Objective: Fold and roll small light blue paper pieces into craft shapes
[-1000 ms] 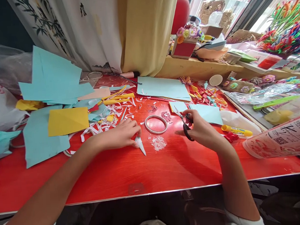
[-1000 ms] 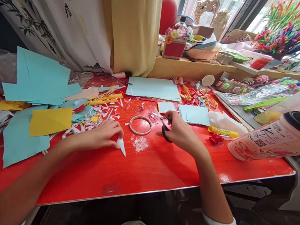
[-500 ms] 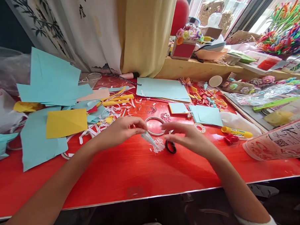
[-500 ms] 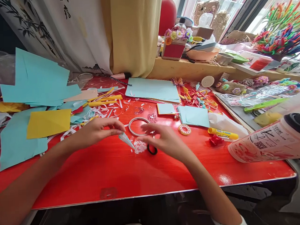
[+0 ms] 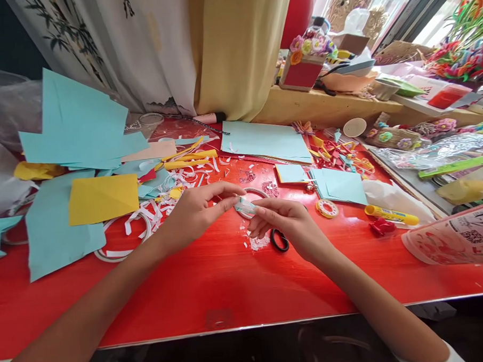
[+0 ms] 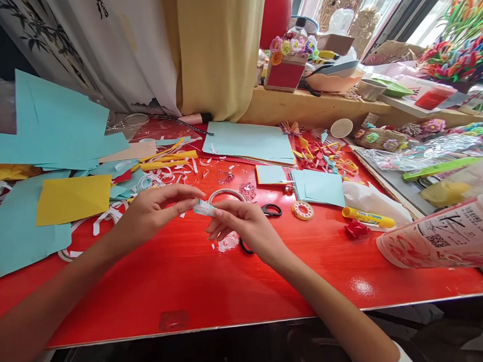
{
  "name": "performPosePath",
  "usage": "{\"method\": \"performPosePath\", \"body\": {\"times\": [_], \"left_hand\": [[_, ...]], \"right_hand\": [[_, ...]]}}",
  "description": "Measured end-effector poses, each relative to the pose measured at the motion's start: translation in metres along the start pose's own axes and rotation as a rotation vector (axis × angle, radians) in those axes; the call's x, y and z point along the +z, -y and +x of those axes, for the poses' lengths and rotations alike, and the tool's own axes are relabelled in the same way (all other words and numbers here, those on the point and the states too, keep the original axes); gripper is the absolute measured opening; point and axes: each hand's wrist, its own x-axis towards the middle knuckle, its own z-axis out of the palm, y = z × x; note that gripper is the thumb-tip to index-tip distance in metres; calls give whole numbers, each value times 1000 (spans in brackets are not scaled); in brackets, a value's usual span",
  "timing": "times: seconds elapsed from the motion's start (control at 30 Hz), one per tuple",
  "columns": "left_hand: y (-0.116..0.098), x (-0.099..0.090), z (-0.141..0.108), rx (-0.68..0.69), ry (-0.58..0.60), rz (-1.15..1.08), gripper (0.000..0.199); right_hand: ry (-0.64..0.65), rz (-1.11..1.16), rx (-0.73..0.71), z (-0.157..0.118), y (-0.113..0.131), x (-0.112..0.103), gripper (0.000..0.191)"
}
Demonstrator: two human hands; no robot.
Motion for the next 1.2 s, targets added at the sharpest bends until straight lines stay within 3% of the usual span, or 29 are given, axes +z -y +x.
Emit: {"method": "performPosePath", "body": {"times": [0.17,0.37,0.53,0.63,0.73,1.0,1.2], "left_hand": [[-3,5,-3,22,-32,-3,20],[-2,5,-3,-13,-80,-44,22],[1,2,0,-33,-184,44,21],[4,2,1,-26,-168,68,21],[6,2,1,-3,-132,79,22],[4,3,0,72,-189,105,21],[7,4,0,104,-219,136,20]], "right_hand": [[-8,-17,19,-4,2,-2,23],[123,-10,57,-8,5,-2,32],[-105,54,-78,-8,3,-2,30],[-180,68,-134,-7,2,-1,24],[-196,87,-126,-5,0,-1,24],[-134,145,-33,-2,-6,-5,18],[-126,183,-67,-3,-6,-4,18]]}}
